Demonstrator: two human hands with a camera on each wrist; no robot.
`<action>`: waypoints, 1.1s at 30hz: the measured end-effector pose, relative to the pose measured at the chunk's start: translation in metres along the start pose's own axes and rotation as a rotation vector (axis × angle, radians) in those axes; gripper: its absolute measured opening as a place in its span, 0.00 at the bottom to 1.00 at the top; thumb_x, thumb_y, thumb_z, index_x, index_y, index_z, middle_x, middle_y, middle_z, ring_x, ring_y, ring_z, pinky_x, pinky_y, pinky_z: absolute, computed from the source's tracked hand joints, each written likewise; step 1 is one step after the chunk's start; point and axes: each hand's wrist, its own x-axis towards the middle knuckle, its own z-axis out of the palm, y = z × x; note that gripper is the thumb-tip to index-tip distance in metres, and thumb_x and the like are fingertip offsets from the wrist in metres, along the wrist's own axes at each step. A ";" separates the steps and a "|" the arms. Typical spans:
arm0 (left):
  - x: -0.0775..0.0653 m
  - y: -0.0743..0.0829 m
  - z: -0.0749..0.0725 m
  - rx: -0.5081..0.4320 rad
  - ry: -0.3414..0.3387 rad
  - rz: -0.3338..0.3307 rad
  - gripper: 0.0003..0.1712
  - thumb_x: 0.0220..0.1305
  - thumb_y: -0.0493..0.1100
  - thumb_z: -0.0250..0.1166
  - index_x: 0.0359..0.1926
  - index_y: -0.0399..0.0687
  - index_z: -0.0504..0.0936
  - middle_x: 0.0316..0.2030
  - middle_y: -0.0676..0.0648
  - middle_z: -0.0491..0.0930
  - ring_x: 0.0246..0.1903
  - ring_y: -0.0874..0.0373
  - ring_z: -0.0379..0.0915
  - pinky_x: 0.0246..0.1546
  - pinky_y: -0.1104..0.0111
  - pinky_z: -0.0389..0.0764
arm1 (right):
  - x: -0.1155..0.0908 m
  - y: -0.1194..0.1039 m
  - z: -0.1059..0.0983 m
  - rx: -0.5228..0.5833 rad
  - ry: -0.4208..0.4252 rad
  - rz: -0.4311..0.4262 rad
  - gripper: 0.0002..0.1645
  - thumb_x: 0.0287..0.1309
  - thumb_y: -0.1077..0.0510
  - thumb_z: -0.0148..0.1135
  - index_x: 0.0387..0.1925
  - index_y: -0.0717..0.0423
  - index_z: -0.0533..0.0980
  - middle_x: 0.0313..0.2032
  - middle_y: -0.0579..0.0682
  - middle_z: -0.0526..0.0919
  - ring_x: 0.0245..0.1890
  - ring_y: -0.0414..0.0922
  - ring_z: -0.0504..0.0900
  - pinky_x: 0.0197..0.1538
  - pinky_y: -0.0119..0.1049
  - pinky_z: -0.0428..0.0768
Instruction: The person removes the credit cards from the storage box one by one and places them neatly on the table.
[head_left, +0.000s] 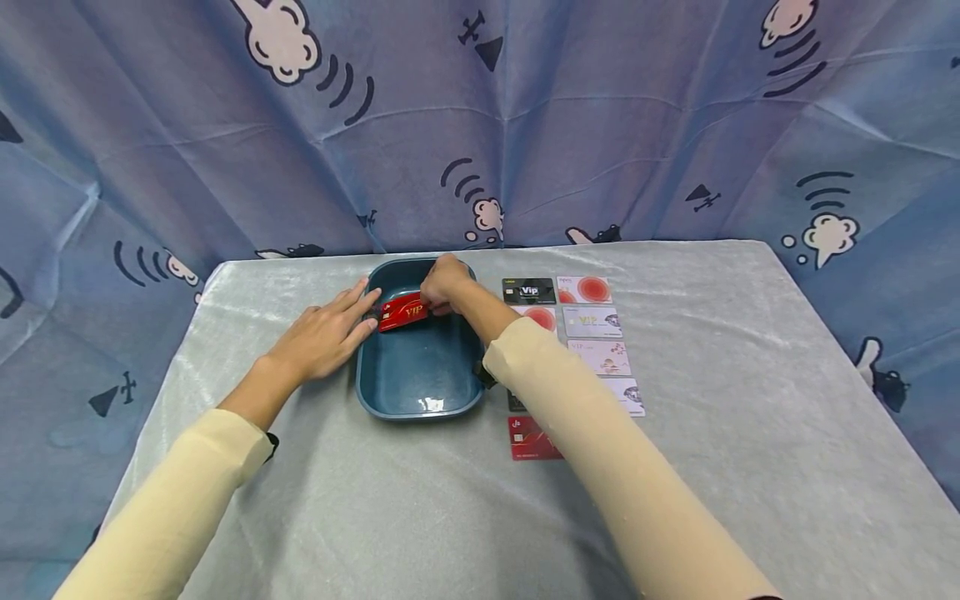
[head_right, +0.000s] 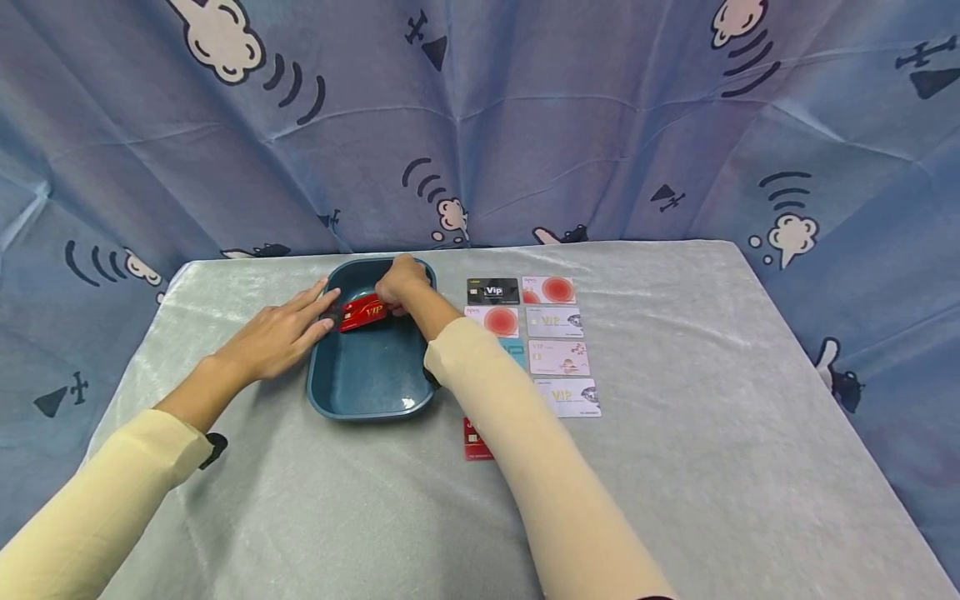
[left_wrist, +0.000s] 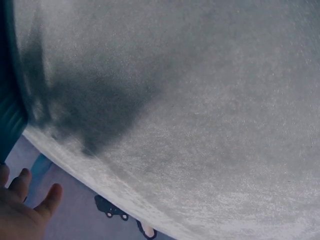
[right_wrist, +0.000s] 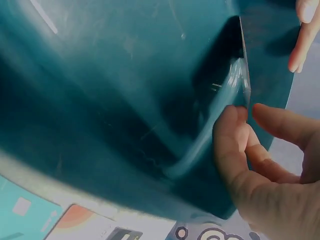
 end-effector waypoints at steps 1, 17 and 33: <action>0.000 0.000 0.000 0.001 -0.002 0.000 0.34 0.79 0.56 0.44 0.79 0.52 0.51 0.79 0.45 0.42 0.75 0.43 0.45 0.65 0.36 0.57 | 0.000 0.000 0.001 0.006 0.006 -0.007 0.12 0.60 0.71 0.62 0.46 0.68 0.81 0.44 0.59 0.84 0.29 0.46 0.82 0.38 0.38 0.86; 0.000 0.001 -0.001 -0.003 0.004 0.004 0.34 0.79 0.56 0.44 0.79 0.52 0.52 0.79 0.45 0.43 0.75 0.42 0.46 0.65 0.35 0.57 | -0.012 0.003 -0.007 0.023 -0.035 -0.104 0.07 0.67 0.69 0.56 0.44 0.64 0.78 0.45 0.58 0.80 0.33 0.48 0.80 0.40 0.35 0.85; 0.000 0.002 -0.001 -0.004 -0.011 -0.011 0.35 0.78 0.57 0.45 0.79 0.53 0.51 0.79 0.45 0.43 0.75 0.42 0.46 0.65 0.34 0.56 | -0.037 0.008 -0.040 0.019 -0.132 -0.254 0.10 0.64 0.72 0.58 0.46 0.65 0.76 0.53 0.60 0.76 0.49 0.56 0.78 0.48 0.45 0.84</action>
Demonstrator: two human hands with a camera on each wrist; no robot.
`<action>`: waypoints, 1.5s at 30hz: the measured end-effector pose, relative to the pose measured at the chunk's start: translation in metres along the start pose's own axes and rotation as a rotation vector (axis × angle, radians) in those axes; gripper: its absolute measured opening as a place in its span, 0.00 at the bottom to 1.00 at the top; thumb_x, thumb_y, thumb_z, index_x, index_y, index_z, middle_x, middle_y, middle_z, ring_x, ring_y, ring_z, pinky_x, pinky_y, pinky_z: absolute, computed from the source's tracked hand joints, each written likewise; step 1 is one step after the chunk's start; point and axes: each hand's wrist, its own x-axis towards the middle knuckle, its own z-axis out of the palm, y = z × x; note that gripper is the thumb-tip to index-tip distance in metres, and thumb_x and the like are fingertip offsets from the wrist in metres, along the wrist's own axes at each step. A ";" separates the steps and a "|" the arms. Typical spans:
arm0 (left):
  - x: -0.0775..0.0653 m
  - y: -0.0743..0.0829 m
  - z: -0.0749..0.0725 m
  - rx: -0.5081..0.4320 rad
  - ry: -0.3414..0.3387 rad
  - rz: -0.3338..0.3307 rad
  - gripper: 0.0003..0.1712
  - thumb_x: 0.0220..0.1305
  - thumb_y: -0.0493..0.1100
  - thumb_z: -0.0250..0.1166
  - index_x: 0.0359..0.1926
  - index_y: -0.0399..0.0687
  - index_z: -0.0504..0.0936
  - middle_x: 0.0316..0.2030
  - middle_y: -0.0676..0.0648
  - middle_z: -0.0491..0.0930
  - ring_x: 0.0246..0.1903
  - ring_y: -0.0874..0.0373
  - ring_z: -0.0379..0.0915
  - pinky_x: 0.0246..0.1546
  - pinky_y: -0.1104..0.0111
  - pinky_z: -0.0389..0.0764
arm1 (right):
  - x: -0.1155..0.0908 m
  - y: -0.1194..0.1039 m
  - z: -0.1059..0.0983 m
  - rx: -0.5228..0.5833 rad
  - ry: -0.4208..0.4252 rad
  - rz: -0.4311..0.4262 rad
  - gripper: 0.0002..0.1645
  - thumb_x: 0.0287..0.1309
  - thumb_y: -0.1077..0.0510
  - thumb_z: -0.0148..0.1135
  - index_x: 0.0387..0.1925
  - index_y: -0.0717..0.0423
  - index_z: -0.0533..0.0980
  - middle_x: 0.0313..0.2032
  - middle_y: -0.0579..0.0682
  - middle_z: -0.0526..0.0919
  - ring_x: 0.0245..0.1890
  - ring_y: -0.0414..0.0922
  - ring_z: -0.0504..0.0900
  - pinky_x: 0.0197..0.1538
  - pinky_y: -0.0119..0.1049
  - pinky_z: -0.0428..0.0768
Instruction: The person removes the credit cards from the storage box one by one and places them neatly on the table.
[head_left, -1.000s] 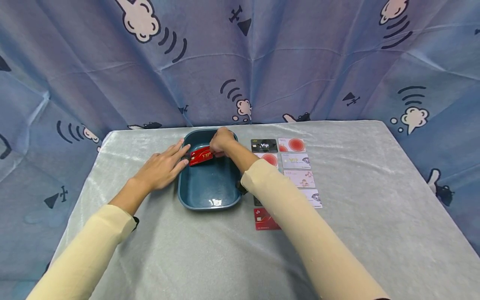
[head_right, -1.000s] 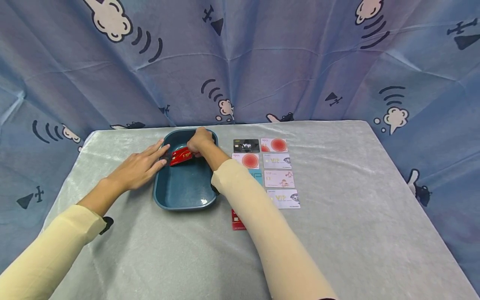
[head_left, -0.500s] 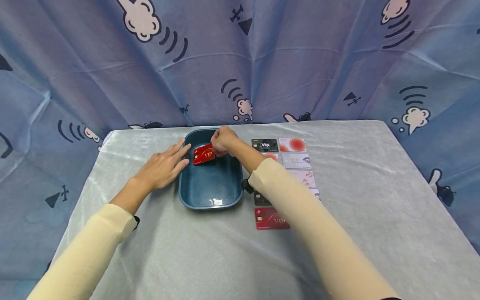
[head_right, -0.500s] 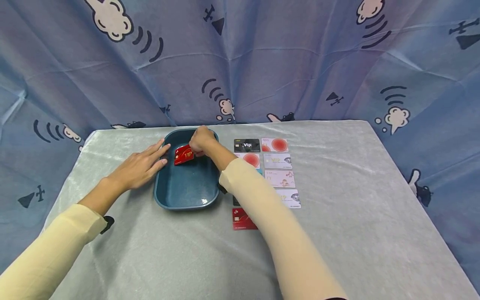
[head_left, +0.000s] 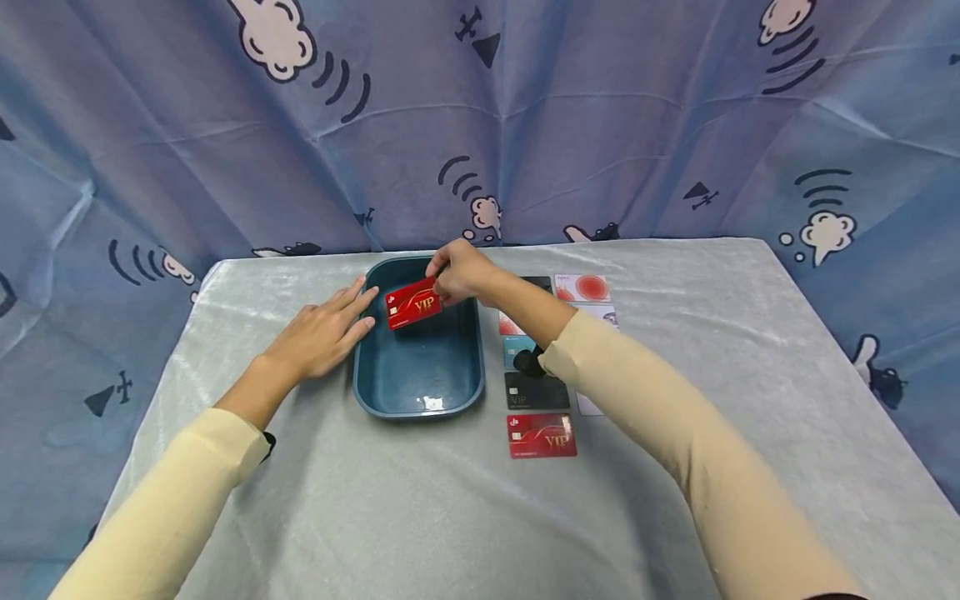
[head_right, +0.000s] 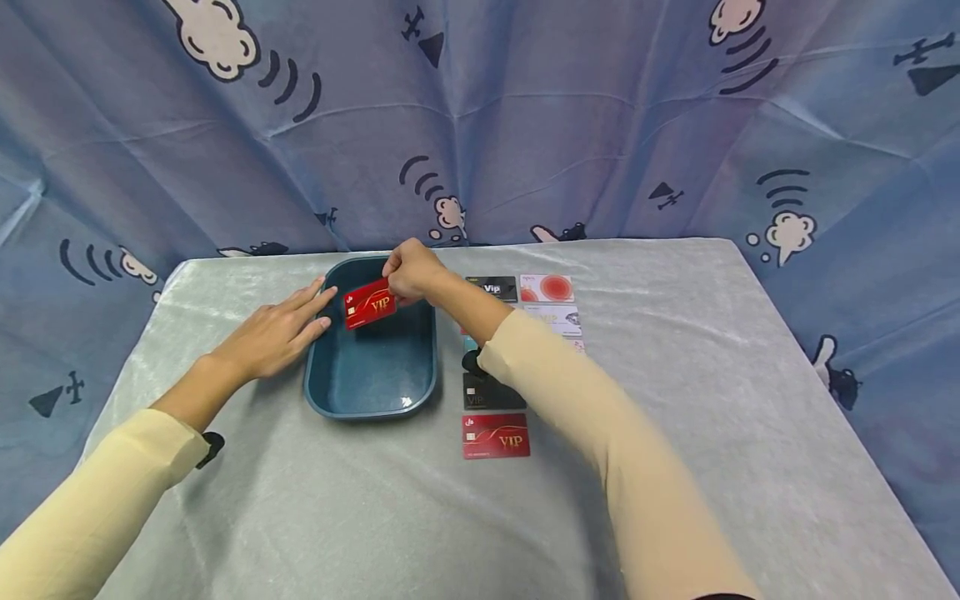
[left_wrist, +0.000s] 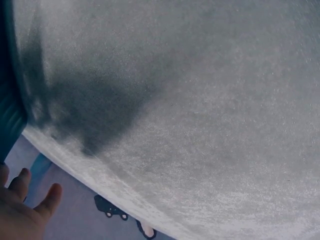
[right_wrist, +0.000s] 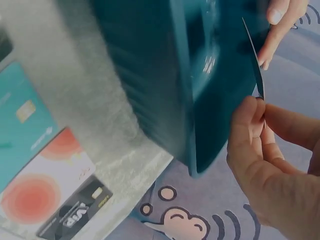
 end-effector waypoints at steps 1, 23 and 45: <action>0.000 0.000 0.000 -0.001 0.001 -0.001 0.35 0.78 0.57 0.45 0.79 0.52 0.51 0.79 0.45 0.43 0.75 0.42 0.46 0.65 0.34 0.56 | -0.002 0.000 -0.002 0.002 -0.001 -0.004 0.10 0.64 0.72 0.58 0.46 0.65 0.76 0.53 0.60 0.76 0.49 0.56 0.78 0.48 0.45 0.84; -0.003 0.000 -0.001 0.014 0.009 0.034 0.35 0.80 0.59 0.39 0.79 0.51 0.50 0.79 0.45 0.42 0.76 0.43 0.44 0.65 0.36 0.57 | -0.063 0.028 -0.047 -0.087 -0.065 -0.043 0.11 0.64 0.71 0.59 0.48 0.64 0.75 0.42 0.61 0.77 0.47 0.54 0.79 0.45 0.44 0.85; -0.003 -0.002 -0.001 0.015 0.034 0.067 0.34 0.80 0.58 0.39 0.79 0.49 0.52 0.79 0.44 0.43 0.75 0.44 0.46 0.62 0.37 0.61 | -0.124 0.095 -0.085 -0.145 -0.177 -0.055 0.10 0.64 0.69 0.58 0.47 0.65 0.75 0.37 0.58 0.76 0.35 0.50 0.79 0.38 0.38 0.84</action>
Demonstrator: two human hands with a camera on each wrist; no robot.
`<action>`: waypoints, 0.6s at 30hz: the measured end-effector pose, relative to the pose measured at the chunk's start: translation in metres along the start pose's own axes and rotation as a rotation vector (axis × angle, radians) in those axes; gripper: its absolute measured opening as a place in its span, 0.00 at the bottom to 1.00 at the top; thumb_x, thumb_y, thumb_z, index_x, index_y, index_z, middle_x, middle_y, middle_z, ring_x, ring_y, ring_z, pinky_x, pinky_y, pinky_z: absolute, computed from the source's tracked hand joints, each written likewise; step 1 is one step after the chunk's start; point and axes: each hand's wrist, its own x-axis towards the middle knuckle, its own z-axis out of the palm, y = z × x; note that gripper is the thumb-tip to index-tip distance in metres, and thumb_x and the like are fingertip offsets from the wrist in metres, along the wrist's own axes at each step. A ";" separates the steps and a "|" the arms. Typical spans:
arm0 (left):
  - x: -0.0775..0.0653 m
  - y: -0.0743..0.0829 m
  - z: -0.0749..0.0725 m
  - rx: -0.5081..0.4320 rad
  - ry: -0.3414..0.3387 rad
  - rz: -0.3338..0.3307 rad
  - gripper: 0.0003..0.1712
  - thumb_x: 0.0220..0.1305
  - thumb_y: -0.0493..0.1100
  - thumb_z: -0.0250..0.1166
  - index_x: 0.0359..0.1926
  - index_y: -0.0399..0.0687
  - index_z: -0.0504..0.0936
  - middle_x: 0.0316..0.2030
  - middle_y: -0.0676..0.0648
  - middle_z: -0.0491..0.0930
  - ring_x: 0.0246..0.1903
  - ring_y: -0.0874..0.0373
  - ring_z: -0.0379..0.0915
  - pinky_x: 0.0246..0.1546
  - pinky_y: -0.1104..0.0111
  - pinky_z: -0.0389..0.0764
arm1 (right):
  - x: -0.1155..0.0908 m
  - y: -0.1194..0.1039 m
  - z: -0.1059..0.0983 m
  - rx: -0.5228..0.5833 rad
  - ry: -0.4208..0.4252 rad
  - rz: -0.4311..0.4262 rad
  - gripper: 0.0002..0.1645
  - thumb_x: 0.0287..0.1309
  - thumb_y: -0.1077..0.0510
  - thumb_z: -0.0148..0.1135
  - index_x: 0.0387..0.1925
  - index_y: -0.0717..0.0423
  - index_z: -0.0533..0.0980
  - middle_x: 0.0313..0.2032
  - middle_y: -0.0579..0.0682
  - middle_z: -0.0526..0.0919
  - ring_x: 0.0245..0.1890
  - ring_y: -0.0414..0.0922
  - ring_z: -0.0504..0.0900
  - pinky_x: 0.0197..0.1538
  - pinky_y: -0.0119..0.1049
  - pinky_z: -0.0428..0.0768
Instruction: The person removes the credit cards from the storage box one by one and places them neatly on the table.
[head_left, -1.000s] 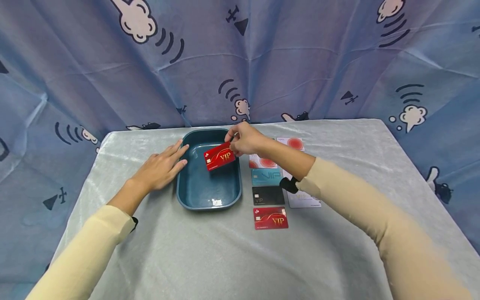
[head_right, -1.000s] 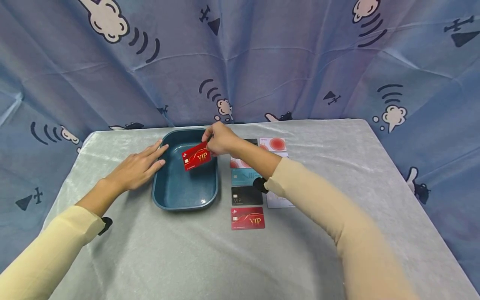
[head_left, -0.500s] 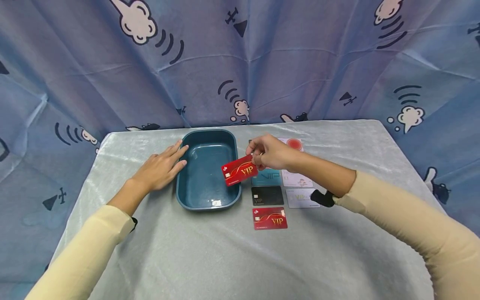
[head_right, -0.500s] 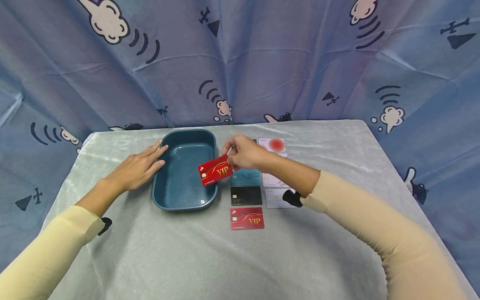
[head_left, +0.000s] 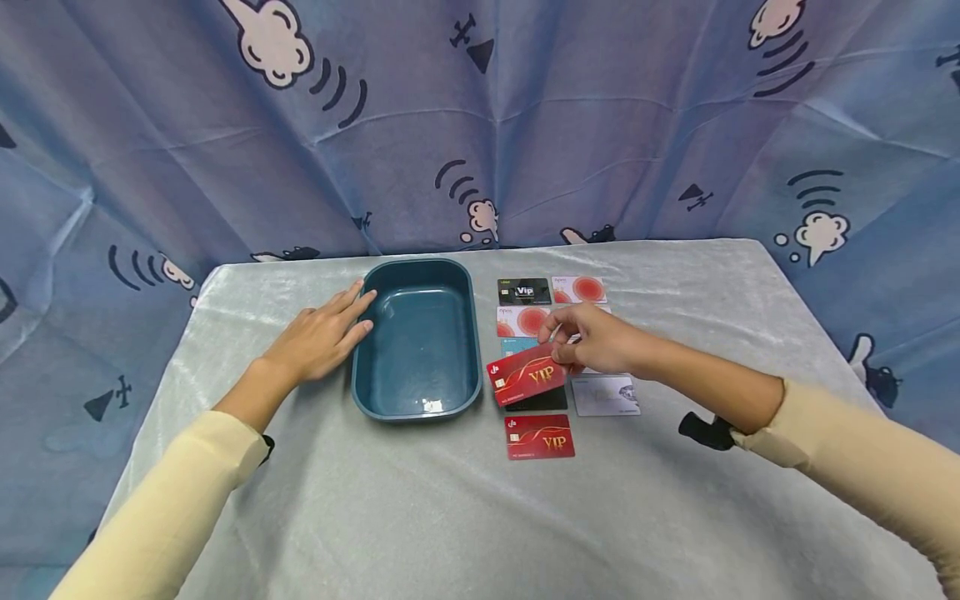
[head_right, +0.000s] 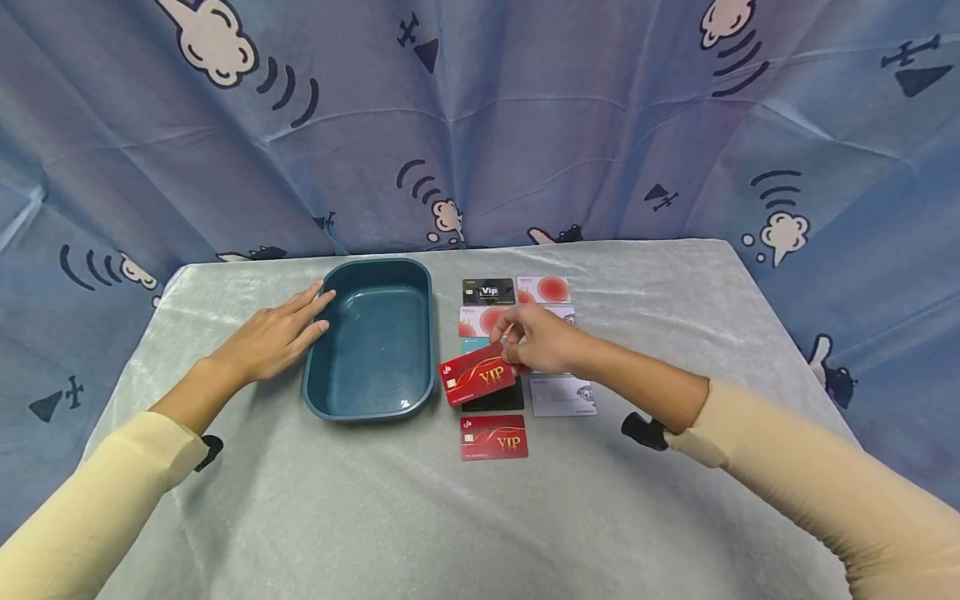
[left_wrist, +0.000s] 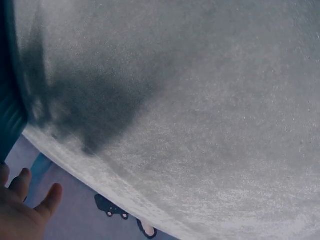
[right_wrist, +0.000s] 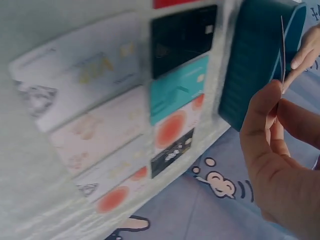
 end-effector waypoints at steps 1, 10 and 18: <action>0.000 0.000 0.000 0.000 -0.001 0.000 0.34 0.80 0.58 0.39 0.79 0.49 0.52 0.79 0.44 0.43 0.75 0.44 0.46 0.62 0.37 0.61 | -0.003 0.003 -0.001 -0.001 -0.004 0.008 0.10 0.65 0.69 0.58 0.48 0.65 0.75 0.37 0.58 0.76 0.35 0.50 0.79 0.38 0.38 0.84; -0.001 0.002 -0.002 -0.004 -0.003 -0.004 0.34 0.80 0.56 0.40 0.79 0.49 0.52 0.78 0.43 0.43 0.75 0.43 0.46 0.63 0.37 0.61 | -0.026 0.034 -0.003 -0.025 -0.015 0.026 0.11 0.63 0.69 0.59 0.47 0.66 0.75 0.35 0.56 0.77 0.31 0.48 0.78 0.34 0.39 0.83; -0.001 0.002 -0.002 -0.005 0.002 -0.001 0.33 0.80 0.56 0.41 0.78 0.48 0.53 0.78 0.43 0.44 0.75 0.43 0.46 0.62 0.37 0.61 | -0.041 0.057 -0.005 0.020 -0.034 0.046 0.11 0.63 0.69 0.58 0.47 0.68 0.73 0.33 0.54 0.76 0.29 0.47 0.76 0.31 0.35 0.81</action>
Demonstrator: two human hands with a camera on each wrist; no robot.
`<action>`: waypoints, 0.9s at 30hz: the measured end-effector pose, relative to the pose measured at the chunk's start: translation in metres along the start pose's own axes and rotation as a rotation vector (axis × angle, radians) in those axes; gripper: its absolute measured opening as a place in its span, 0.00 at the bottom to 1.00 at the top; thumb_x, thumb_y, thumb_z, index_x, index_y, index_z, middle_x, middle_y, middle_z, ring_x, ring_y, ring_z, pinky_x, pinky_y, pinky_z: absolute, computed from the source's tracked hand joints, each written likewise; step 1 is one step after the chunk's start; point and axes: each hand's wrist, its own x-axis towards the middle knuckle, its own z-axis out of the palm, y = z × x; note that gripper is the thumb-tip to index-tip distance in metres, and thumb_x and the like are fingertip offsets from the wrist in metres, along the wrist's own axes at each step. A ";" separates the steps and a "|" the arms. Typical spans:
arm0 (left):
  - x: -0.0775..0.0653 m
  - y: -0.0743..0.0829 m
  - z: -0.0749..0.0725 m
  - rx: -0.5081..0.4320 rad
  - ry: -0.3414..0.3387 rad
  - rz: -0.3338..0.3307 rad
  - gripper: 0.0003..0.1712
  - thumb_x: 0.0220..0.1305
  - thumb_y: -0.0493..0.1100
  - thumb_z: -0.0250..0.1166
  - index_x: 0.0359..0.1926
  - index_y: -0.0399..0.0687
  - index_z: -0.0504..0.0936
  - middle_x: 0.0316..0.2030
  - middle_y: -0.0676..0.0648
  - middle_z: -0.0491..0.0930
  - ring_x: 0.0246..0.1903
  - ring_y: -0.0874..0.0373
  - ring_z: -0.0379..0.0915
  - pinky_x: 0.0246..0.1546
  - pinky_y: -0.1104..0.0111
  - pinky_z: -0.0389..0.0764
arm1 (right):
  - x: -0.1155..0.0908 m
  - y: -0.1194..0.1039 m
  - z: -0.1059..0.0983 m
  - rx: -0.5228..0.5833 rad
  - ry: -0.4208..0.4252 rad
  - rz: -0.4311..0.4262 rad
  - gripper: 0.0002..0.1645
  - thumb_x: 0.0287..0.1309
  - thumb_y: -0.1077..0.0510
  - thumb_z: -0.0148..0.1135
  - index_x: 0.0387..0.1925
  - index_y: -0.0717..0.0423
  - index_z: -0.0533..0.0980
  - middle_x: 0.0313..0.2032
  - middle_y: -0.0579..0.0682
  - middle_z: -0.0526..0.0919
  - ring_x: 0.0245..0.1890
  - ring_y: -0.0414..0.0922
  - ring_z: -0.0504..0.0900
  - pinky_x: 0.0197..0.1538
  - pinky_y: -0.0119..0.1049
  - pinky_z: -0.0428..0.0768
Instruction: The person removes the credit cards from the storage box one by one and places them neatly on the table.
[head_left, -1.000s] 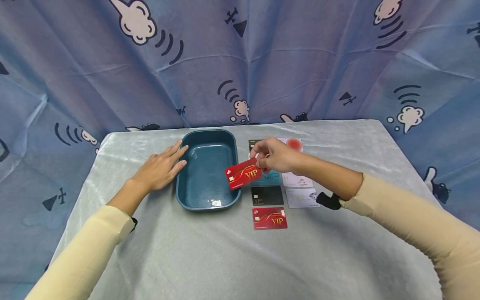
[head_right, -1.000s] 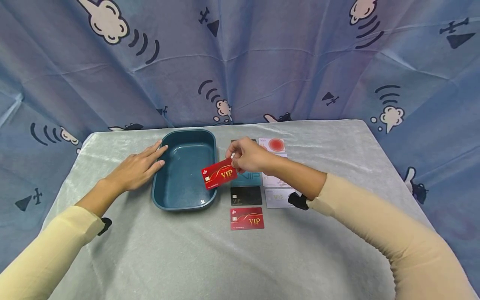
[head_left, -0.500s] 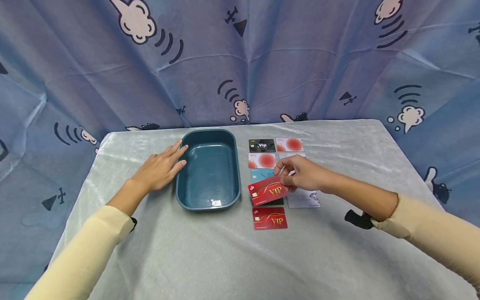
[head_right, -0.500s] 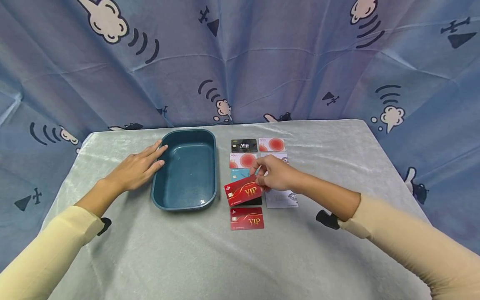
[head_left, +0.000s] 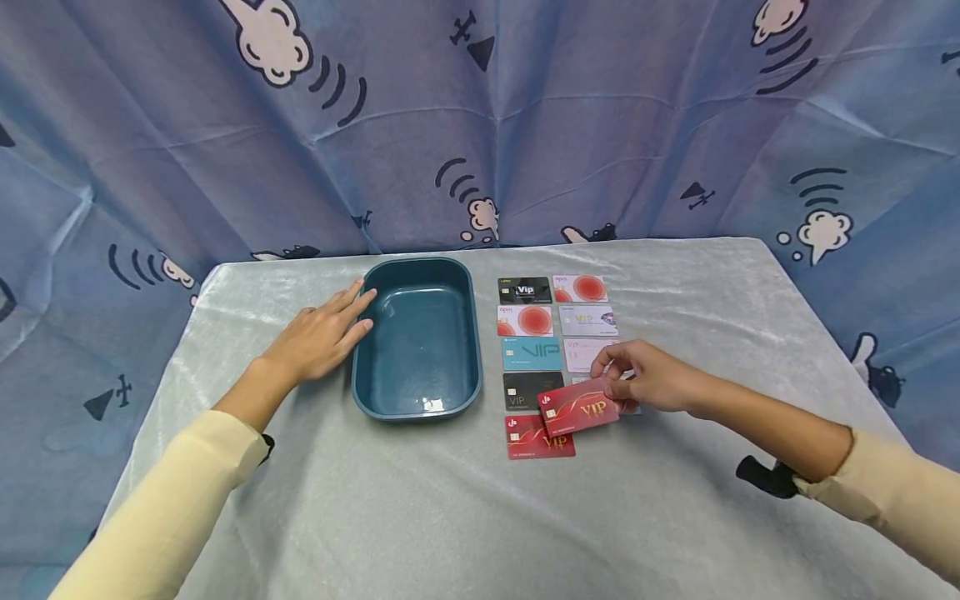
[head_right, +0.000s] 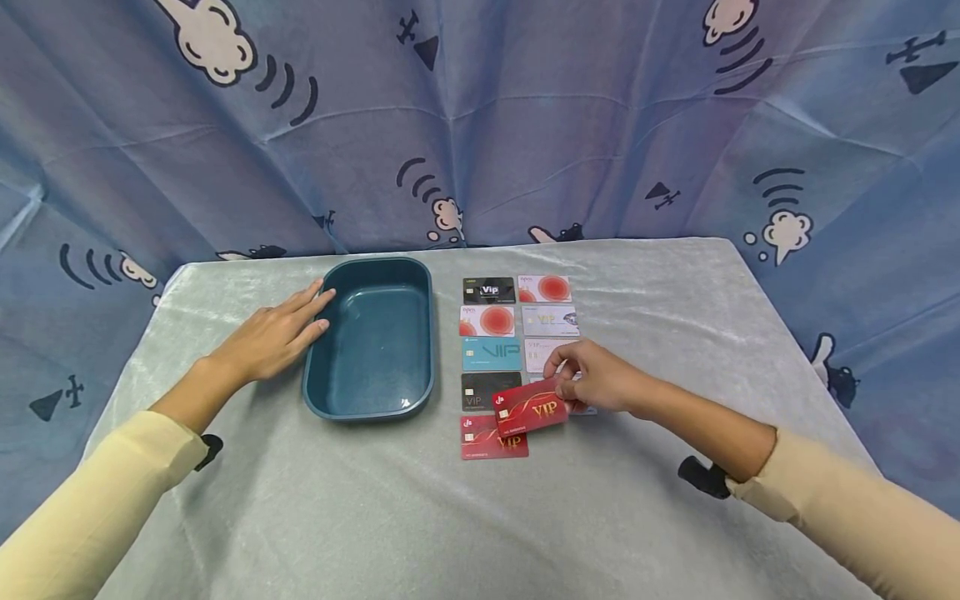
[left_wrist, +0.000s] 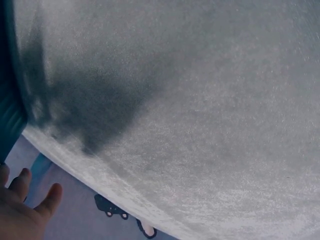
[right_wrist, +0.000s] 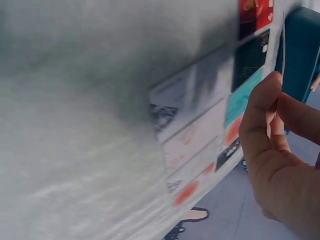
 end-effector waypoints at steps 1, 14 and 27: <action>0.000 0.000 0.000 0.001 -0.002 -0.002 0.33 0.80 0.56 0.41 0.78 0.48 0.53 0.78 0.43 0.44 0.75 0.43 0.46 0.62 0.37 0.61 | -0.002 0.003 0.000 0.009 -0.001 0.000 0.11 0.63 0.69 0.58 0.47 0.68 0.73 0.33 0.54 0.77 0.29 0.47 0.76 0.31 0.35 0.80; 0.000 0.000 0.000 0.005 -0.011 -0.012 0.35 0.80 0.59 0.37 0.79 0.50 0.50 0.79 0.43 0.43 0.75 0.43 0.46 0.63 0.36 0.60 | -0.020 0.042 -0.003 0.087 -0.023 0.008 0.11 0.63 0.69 0.59 0.46 0.71 0.73 0.33 0.58 0.79 0.30 0.47 0.78 0.31 0.34 0.80; 0.000 0.000 0.000 0.006 -0.018 -0.020 0.34 0.80 0.57 0.39 0.79 0.50 0.51 0.79 0.44 0.43 0.75 0.43 0.46 0.63 0.36 0.59 | -0.028 0.065 0.001 0.147 -0.041 0.012 0.11 0.59 0.74 0.55 0.45 0.71 0.73 0.28 0.55 0.77 0.26 0.43 0.76 0.28 0.34 0.78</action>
